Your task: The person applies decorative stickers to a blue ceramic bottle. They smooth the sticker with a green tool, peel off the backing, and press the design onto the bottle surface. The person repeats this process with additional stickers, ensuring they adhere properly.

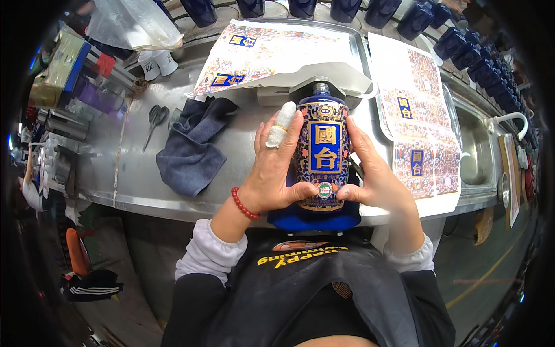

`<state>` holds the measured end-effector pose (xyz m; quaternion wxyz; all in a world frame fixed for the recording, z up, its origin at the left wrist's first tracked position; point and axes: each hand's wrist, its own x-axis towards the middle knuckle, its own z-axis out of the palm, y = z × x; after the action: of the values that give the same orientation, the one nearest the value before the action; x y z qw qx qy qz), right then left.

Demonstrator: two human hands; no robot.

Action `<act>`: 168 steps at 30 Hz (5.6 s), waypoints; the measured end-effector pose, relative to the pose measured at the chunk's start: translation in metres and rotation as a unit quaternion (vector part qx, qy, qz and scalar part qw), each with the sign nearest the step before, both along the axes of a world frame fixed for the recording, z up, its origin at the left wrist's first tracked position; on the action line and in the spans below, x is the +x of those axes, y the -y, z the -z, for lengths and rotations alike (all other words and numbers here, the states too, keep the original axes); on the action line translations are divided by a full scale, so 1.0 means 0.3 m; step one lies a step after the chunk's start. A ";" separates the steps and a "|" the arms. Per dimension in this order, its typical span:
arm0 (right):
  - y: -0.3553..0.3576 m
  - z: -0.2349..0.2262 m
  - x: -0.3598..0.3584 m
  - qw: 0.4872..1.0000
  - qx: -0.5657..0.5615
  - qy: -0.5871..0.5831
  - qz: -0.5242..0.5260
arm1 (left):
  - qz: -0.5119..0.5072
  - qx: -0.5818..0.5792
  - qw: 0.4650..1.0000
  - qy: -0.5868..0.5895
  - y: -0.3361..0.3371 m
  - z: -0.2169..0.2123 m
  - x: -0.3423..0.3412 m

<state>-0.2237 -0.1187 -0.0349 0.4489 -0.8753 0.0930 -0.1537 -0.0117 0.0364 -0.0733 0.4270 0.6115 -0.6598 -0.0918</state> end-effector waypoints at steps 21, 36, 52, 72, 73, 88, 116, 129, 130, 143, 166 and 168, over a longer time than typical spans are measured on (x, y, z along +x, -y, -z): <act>-0.086 0.058 -0.067 0.997 -0.054 0.012 0.045 | 0.021 -0.016 1.000 -0.007 -0.009 0.025 0.001; 0.038 -0.278 0.052 0.956 -0.288 -0.038 0.034 | 0.016 -0.039 0.999 -0.016 -0.012 0.034 -0.012; -0.080 -0.348 0.310 0.832 -0.536 0.002 -0.145 | 0.032 0.007 0.997 -0.071 -0.096 0.067 -0.028; -0.130 0.076 -0.167 0.925 0.239 0.160 0.247 | -0.029 -0.011 0.995 0.096 -0.095 -0.042 -0.153; -0.141 0.079 -0.158 0.920 0.252 0.157 0.256 | -0.029 -0.016 0.997 0.076 -0.099 -0.046 -0.156; -0.194 0.028 -0.128 0.973 -0.158 0.090 0.144 | -0.013 0.005 0.975 -0.223 -0.117 -0.014 -0.155; -0.141 0.088 -0.120 0.997 -0.021 0.017 0.074 | -0.003 0.070 0.992 -0.108 -0.113 0.048 -0.105; -0.120 0.035 -0.011 0.986 -0.085 0.044 0.135 | 0.013 0.033 0.984 -0.177 -0.032 -0.032 -0.120; -0.125 0.040 -0.011 0.988 -0.070 0.040 0.135 | 0.003 0.038 0.984 -0.175 -0.034 -0.028 -0.122; -0.079 -0.042 -0.027 0.974 -0.027 0.077 0.211 | -0.008 0.029 0.985 -0.170 -0.018 -0.046 -0.066; -0.015 -0.052 -0.030 0.918 0.186 0.150 0.316 | 0.086 -0.012 0.957 0.278 0.133 -0.297 0.052; -0.013 -0.087 -0.016 0.914 0.224 0.148 0.303 | 0.081 0.020 0.972 0.219 0.061 -0.296 -0.004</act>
<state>-0.2284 -0.1148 -0.0088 0.5734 -0.6490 0.3188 -0.3851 -0.0130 0.0182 0.0155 0.2509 0.5698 -0.7826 -0.0034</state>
